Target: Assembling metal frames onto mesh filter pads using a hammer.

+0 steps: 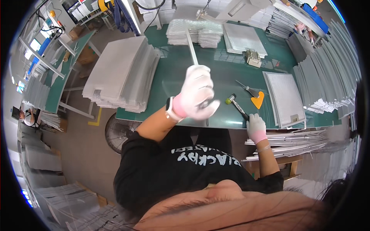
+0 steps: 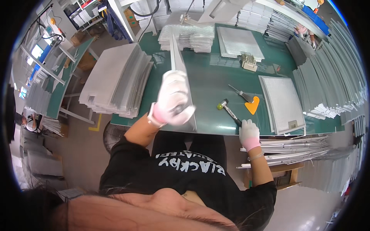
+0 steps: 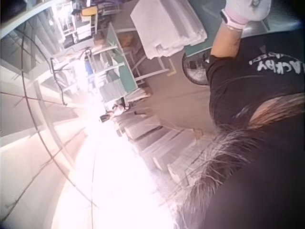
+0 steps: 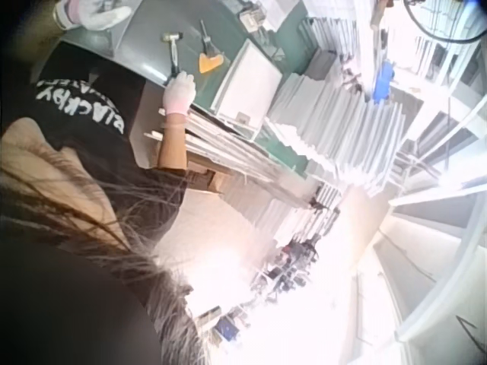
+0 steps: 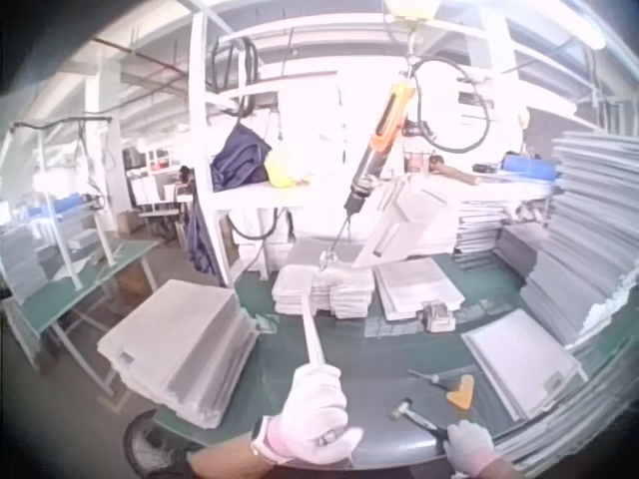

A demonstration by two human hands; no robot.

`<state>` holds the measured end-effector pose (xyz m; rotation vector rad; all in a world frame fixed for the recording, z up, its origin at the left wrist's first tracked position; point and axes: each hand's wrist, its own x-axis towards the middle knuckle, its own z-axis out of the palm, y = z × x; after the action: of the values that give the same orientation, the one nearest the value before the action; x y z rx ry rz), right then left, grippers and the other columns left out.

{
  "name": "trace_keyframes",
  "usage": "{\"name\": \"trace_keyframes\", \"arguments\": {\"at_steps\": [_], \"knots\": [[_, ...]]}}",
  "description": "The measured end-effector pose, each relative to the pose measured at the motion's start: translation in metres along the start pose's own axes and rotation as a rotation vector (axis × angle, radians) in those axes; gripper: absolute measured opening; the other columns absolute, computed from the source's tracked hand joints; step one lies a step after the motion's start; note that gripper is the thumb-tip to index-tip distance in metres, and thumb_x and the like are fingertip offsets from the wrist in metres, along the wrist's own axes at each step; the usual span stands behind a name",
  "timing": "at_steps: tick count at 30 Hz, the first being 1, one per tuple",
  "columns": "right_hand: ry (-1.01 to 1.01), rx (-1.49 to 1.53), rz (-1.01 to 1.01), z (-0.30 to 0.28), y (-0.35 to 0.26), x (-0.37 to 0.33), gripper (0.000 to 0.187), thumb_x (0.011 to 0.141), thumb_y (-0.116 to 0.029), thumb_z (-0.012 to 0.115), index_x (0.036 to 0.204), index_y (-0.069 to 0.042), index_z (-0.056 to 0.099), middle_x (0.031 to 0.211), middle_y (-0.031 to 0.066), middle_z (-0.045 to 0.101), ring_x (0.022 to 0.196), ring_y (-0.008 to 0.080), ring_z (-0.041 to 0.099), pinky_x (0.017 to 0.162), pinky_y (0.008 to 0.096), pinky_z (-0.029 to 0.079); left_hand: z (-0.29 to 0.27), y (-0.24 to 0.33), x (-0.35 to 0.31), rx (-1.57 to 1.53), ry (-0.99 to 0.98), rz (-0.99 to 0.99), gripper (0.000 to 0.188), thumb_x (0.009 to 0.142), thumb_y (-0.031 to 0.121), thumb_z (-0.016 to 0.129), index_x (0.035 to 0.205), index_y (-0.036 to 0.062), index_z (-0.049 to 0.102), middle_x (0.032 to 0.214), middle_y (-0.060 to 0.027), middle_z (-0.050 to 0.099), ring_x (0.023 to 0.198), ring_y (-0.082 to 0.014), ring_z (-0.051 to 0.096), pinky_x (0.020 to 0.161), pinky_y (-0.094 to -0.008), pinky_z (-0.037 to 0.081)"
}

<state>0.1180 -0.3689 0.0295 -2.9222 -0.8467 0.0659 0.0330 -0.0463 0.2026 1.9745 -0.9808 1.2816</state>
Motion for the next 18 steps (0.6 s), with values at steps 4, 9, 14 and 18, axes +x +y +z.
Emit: {"name": "trace_keyframes", "arguments": {"at_steps": [4, 9, 14, 18], "knots": [[0.118, 0.299, -0.031, 0.011, 0.026, -0.027, 0.024, 0.092, -0.018, 0.058, 0.11, -0.003, 0.052, 0.093, 0.0151, 0.062, 0.067, 0.0269, 0.062, 0.061, 0.0405, 0.051, 0.036, -0.029, -0.021, 0.071, -0.013, -0.028, 0.025, 0.062, 0.013, 0.072, 0.077, 0.01, 0.052, 0.072, -0.0065, 0.048, 0.071, -0.0292, 0.049, 0.076, -0.0432, 0.041], [-0.173, 1.01, -0.179, -0.145, -0.008, -0.061, 0.047, 0.1, -0.022, 0.047, 0.141, -0.002, 0.037, 0.082, 0.0067, 0.055, 0.053, 0.0075, 0.045, 0.047, 0.0214, 0.038, 0.054, -0.04, -0.031, -0.101, 0.172, -0.069, 0.099, 0.066, 0.016, 0.076, 0.15, 0.0113, 0.024, 0.123, -0.0221, 0.052, 0.074, -0.0248, 0.05, 0.069, -0.0361, 0.046], [0.391, 0.883, -0.551, -0.206, -0.045, -0.061, 0.061, 0.098, -0.011, 0.049, 0.151, -0.002, 0.022, 0.07, 0.0059, 0.051, 0.054, 0.0135, 0.049, 0.045, 0.0269, 0.038, 0.06, -0.042, -0.034, -0.09, 0.17, -0.081, 0.116, 0.063, 0.012, 0.077, 0.155, 0.0154, 0.005, 0.132, -0.022, 0.05, 0.074, -0.0236, 0.052, 0.074, -0.0391, 0.047], [0.169, 0.274, -0.596, -0.213, -0.074, -0.041, 0.052, 0.088, -0.002, 0.056, 0.139, 0.0, 0.045, 0.068, 0.0123, 0.049, 0.059, 0.0293, 0.053, 0.056, 0.0395, 0.046, 0.061, -0.042, -0.035, -0.068, 0.158, -0.096, 0.117, 0.062, 0.009, 0.076, 0.155, 0.0164, 0.004, 0.132, -0.0212, 0.05, 0.073, -0.0227, 0.051, 0.075, -0.0383, 0.047]]}}
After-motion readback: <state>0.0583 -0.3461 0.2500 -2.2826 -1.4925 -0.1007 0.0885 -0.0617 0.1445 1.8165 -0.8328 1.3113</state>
